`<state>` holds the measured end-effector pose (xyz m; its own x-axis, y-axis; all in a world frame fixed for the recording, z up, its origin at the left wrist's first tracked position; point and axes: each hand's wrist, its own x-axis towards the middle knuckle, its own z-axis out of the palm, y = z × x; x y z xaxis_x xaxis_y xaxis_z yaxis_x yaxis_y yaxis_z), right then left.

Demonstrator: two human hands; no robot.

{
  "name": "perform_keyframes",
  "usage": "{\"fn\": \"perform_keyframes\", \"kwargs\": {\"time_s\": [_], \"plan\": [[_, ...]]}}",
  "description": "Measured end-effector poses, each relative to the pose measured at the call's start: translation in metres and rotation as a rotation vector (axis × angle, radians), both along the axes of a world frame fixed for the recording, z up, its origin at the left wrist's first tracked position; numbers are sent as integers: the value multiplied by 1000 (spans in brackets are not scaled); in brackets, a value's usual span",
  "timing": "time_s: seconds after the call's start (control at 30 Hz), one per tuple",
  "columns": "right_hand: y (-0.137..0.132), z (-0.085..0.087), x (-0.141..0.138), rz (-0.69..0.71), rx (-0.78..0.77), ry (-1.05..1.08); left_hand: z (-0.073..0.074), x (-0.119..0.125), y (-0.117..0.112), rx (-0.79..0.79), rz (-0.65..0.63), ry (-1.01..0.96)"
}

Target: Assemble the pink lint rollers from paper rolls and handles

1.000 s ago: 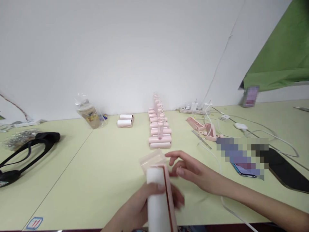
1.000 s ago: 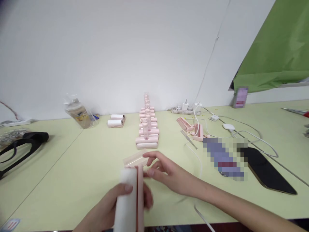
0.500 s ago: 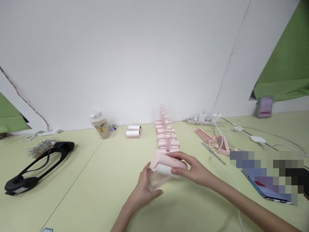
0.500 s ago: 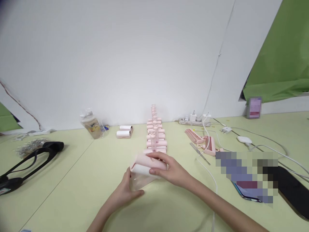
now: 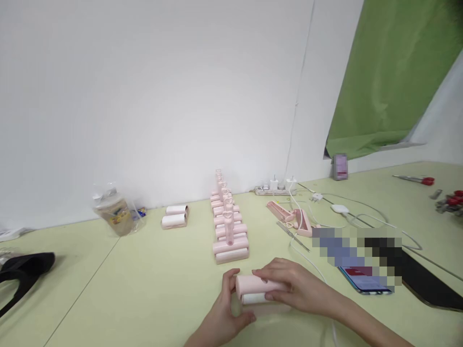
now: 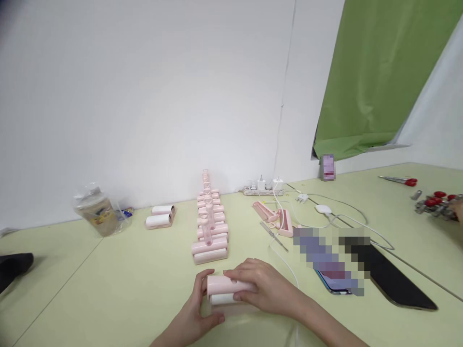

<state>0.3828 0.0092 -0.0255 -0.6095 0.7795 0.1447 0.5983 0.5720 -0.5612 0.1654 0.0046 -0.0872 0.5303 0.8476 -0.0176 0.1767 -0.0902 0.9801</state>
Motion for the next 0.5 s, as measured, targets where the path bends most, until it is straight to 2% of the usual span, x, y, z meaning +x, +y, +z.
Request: {"fn": "perform_keyframes", "kwargs": {"time_s": [0.1, 0.3, 0.4, 0.5], "plan": [[-1, 5, 0, -12, -6, -13, -5, -1, 4, 0, -58, -19], [-1, 12, -2, 30, 27, -119, -9, -4, 3, 41, -55, -4], [-3, 5, -4, 34, 38, -131, -14, -5, 4, 63, -53, -26], [-9, -9, -7, 25, 58, -54, -21, -6, 5, 102, -39, -32]]}}
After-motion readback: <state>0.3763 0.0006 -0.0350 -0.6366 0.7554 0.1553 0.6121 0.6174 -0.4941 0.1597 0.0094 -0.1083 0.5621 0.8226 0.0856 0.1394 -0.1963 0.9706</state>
